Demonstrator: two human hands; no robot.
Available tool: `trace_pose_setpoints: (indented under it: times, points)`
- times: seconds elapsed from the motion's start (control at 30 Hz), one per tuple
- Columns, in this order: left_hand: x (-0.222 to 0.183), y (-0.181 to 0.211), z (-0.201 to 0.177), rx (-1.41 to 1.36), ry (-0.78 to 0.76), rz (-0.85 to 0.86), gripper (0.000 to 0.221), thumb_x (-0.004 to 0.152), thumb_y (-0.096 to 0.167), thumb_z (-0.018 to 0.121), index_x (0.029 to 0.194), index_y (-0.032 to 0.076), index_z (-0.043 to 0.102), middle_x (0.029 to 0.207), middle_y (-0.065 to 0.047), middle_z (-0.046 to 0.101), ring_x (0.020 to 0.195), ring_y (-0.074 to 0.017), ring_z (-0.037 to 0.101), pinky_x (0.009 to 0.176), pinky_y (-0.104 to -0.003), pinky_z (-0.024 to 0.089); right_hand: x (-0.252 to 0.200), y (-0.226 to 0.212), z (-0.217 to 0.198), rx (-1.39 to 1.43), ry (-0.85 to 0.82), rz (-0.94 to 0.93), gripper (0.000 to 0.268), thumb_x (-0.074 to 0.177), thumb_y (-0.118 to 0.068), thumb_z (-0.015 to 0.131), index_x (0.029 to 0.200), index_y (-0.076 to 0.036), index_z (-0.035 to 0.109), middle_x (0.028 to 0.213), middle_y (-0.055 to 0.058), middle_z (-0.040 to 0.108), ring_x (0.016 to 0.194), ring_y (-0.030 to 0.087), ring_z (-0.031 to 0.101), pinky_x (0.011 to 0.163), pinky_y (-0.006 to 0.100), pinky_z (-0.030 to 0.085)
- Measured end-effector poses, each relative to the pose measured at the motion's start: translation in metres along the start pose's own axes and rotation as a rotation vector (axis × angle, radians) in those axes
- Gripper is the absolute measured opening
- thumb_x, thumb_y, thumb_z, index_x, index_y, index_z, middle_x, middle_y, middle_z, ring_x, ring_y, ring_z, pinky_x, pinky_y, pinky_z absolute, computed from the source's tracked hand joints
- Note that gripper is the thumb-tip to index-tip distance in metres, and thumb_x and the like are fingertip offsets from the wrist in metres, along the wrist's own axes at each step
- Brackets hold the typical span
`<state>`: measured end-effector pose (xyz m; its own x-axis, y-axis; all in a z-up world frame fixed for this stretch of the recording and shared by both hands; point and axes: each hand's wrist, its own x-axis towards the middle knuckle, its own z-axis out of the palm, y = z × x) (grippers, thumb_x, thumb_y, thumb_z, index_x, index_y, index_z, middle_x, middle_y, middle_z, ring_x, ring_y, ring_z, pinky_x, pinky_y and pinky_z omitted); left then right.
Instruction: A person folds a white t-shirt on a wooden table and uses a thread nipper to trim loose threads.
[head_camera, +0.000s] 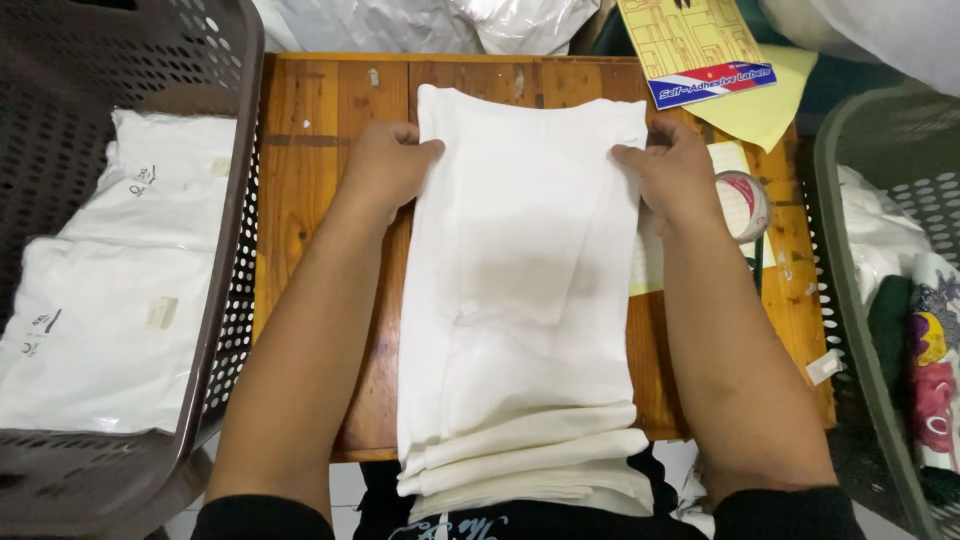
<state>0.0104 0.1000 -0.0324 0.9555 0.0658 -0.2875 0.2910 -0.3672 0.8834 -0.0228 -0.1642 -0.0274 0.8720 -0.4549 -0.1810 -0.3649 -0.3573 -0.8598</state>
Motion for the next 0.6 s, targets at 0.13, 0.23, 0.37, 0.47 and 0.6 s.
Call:
trace_pose_setpoints:
  times: [0.13, 0.23, 0.37, 0.47, 0.6]
  points:
    - [-0.001, 0.004, -0.007, 0.024, 0.027, -0.002, 0.009, 0.070, 0.012, 0.059, 0.075, 0.011, 0.066, 0.060, -0.003, 0.058, 0.052, -0.0105, 0.058, 0.044, -0.021, 0.048, -0.009, -0.021, -0.001, 0.105, -0.056, 0.048, 0.037, 0.068, -0.014, 0.071, 0.101, -0.004, 0.059, 0.071, 0.002, 0.059, 0.064, 0.012, 0.059, 0.057, 0.023, 0.049]
    - [-0.029, 0.027, -0.019, -0.011, -0.006, -0.050, 0.015, 0.069, 0.009, 0.057, 0.081, 0.007, 0.066, 0.062, -0.006, 0.059, 0.051, -0.0106, 0.055, 0.044, -0.021, 0.045, -0.018, -0.031, -0.010, 0.122, -0.065, -0.030, 0.026, 0.068, -0.008, 0.068, 0.093, -0.004, 0.061, 0.065, -0.003, 0.053, 0.056, 0.006, 0.052, 0.051, 0.015, 0.044]
    - [-0.040, 0.037, -0.029, -0.234, -0.095, -0.077, 0.014, 0.073, 0.001, 0.053, 0.086, 0.003, 0.058, 0.068, -0.003, 0.057, 0.056, -0.0095, 0.060, 0.042, -0.016, 0.043, -0.039, -0.051, -0.021, 0.161, -0.103, -0.008, 0.014, 0.075, -0.002, 0.060, 0.088, -0.009, 0.057, 0.060, -0.005, 0.046, 0.048, 0.003, 0.036, 0.045, 0.015, 0.029]
    - [-0.051, 0.033, -0.034, -0.316, -0.143, -0.137, 0.010, 0.076, 0.000, 0.054, 0.084, 0.007, 0.055, 0.068, -0.002, 0.057, 0.072, -0.0116, 0.067, 0.049, -0.017, 0.048, -0.049, -0.046, -0.033, 0.181, -0.170, -0.009, 0.011, 0.082, 0.000, 0.055, 0.085, -0.009, 0.052, 0.060, 0.000, 0.049, 0.046, 0.007, 0.040, 0.040, 0.018, 0.027]
    - [-0.083, 0.029, -0.047, -0.356, -0.217, -0.035, 0.019, 0.077, 0.006, 0.056, 0.096, 0.006, 0.055, 0.093, -0.007, 0.066, 0.079, -0.0133, 0.066, 0.058, -0.018, 0.049, -0.066, -0.022, -0.050, 0.178, -0.261, -0.251, 0.016, 0.085, 0.001, 0.056, 0.097, -0.003, 0.047, 0.078, 0.010, 0.057, 0.068, 0.015, 0.061, 0.050, 0.019, 0.046]
